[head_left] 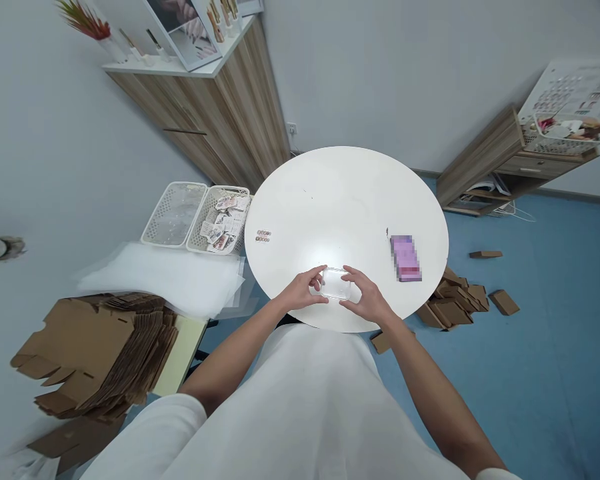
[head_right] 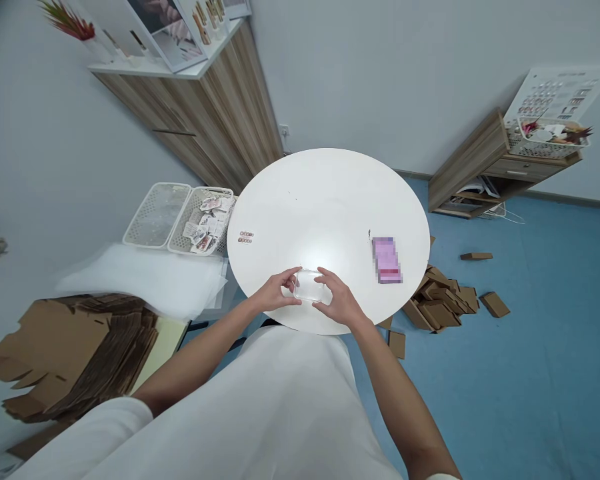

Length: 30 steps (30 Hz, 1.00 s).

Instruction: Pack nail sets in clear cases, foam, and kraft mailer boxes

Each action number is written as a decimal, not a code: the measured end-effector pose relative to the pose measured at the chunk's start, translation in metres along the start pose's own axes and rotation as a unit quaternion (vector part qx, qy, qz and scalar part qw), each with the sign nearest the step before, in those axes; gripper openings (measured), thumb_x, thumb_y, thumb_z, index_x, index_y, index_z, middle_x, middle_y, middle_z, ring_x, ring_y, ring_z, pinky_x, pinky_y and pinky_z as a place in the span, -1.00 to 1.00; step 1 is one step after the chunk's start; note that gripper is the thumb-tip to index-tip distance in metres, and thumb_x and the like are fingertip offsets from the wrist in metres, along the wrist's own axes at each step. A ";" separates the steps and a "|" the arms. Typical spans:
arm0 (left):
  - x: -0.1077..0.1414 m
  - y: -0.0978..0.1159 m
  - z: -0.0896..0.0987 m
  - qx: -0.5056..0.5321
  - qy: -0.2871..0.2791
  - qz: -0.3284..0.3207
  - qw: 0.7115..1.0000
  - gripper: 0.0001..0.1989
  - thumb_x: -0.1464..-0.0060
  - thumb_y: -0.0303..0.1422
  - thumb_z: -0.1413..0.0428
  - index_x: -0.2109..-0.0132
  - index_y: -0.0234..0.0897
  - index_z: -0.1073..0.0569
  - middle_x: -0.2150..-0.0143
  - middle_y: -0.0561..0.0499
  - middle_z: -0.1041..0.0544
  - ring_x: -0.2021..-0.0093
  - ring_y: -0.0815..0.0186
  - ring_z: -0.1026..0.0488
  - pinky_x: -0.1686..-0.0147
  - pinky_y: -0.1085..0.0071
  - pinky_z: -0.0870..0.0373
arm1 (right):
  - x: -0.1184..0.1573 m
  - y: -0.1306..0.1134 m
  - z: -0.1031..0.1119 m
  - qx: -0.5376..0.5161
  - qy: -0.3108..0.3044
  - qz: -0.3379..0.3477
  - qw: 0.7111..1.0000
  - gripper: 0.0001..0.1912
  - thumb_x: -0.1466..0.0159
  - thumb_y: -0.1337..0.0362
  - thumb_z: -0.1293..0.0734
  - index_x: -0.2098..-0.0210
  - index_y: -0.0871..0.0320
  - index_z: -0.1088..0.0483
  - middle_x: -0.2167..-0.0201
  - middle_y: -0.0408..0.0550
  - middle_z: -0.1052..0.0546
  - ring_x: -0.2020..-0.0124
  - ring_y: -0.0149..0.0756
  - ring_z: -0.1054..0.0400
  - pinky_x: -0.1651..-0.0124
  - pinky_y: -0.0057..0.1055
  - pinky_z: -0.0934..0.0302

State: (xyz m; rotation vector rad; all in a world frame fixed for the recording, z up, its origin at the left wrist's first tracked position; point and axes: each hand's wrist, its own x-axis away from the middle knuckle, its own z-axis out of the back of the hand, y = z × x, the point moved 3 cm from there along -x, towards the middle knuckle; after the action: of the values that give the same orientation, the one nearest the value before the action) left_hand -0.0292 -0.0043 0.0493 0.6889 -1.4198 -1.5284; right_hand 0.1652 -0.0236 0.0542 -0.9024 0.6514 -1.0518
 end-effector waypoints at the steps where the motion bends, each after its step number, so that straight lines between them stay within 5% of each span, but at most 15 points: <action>1: 0.000 0.001 -0.001 0.001 0.001 -0.002 1.000 -0.25 0.34 -0.37 -0.28 -0.10 -0.09 -0.26 0.32 0.04 -0.40 0.43 0.42 -0.30 0.28 0.39 -0.30 | 0.001 0.000 0.000 0.000 0.000 0.002 1.000 -0.48 0.01 0.25 -0.36 0.04 0.00 -0.24 -0.16 -0.01 -0.17 -0.15 -0.10 -0.08 -0.09 -0.06 -0.09; 10: -0.001 -0.001 -0.006 0.025 -0.008 -0.005 1.000 -0.26 0.26 -0.39 -0.25 -0.13 -0.11 -0.22 0.36 0.07 -0.38 0.42 0.43 -0.30 0.29 0.40 -0.29 | 0.005 0.004 -0.003 -0.005 0.046 0.000 0.999 -0.45 0.01 0.24 -0.37 0.01 -0.01 -0.22 -0.12 0.01 -0.21 -0.12 -0.11 -0.11 -0.02 -0.09 -0.15; 30: 0.003 -0.017 -0.018 0.009 -0.022 -0.008 1.000 -0.22 0.21 -0.34 -0.25 -0.18 -0.13 -0.11 0.33 0.08 -0.32 0.43 0.49 -0.29 0.30 0.41 -0.32 | 0.007 0.014 0.003 0.025 0.043 0.050 0.998 -0.49 0.05 0.17 -0.40 0.09 0.04 -0.29 -0.05 0.04 -0.29 -0.04 -0.10 -0.22 0.00 -0.10 -0.20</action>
State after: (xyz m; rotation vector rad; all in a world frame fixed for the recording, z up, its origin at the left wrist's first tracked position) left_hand -0.0190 -0.0170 0.0306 0.6821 -1.4656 -1.5539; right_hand 0.1766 -0.0260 0.0439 -0.7765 0.7321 -1.0182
